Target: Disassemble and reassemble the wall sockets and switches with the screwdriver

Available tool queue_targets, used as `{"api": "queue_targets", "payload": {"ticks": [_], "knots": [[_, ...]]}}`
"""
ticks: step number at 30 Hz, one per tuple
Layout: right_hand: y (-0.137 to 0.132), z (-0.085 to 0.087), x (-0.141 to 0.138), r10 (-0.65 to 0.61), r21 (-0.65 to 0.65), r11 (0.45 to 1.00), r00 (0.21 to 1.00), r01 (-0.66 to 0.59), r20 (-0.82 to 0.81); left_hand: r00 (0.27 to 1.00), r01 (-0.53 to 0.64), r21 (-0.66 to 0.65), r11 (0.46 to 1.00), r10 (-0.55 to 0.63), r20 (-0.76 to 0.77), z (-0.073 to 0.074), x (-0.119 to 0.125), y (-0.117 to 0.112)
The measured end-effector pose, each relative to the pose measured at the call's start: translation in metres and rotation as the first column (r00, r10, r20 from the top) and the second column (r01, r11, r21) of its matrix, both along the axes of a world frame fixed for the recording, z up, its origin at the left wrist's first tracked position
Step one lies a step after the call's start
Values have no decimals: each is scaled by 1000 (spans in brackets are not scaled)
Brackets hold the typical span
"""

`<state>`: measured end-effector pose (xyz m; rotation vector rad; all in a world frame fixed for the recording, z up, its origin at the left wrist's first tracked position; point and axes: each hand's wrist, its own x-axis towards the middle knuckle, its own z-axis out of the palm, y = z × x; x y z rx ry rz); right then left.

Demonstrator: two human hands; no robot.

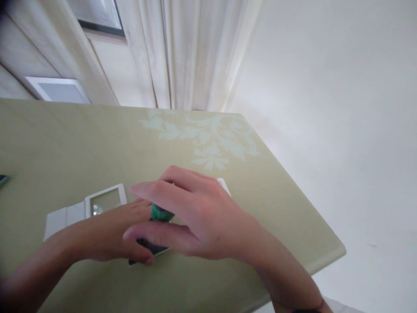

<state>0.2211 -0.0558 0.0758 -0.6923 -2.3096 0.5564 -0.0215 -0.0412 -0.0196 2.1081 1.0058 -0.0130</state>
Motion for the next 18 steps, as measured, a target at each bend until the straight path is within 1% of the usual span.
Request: {"api": "queue_targets", "payload": {"ticks": [2, 4, 7, 9, 11, 14, 16, 18], "knots": [[0, 0, -2, -2, -2, 1000, 1000, 2, -28, 1000, -2, -27, 1000, 2, -4, -1, -1, 0], [-1, -1, -3, 4, -24, 1000, 999, -5, -52, 1000, -8, -21, 1000, 9, 28, 2, -2, 0], [-4, 0, -5, -8, -56, 998, 997, 4, -82, 983, 7, -31, 1000, -1, 181, 15, -2, -1], [-6, 0, -5, -13, -61, 998, 996, 7, -92, 956, 29, -69, 997, -7, 294, 25, -1, -2], [-7, 0, -5, -6, -63, 998, 994, -1, -105, 931, 41, -93, 995, -4, 366, 31, 1, -2], [-7, -1, -5, -5, -63, 998, 994, -2, -111, 904, 36, -96, 995, 9, 427, 29, 5, 0], [-5, -3, -6, -1, -47, 999, 992, -4, -123, 886, 27, -97, 995, 21, 463, 23, 7, 3], [-3, -5, -7, 10, -30, 999, 990, -14, -137, 862, -7, -85, 996, 49, 504, 17, 10, 5]]}}
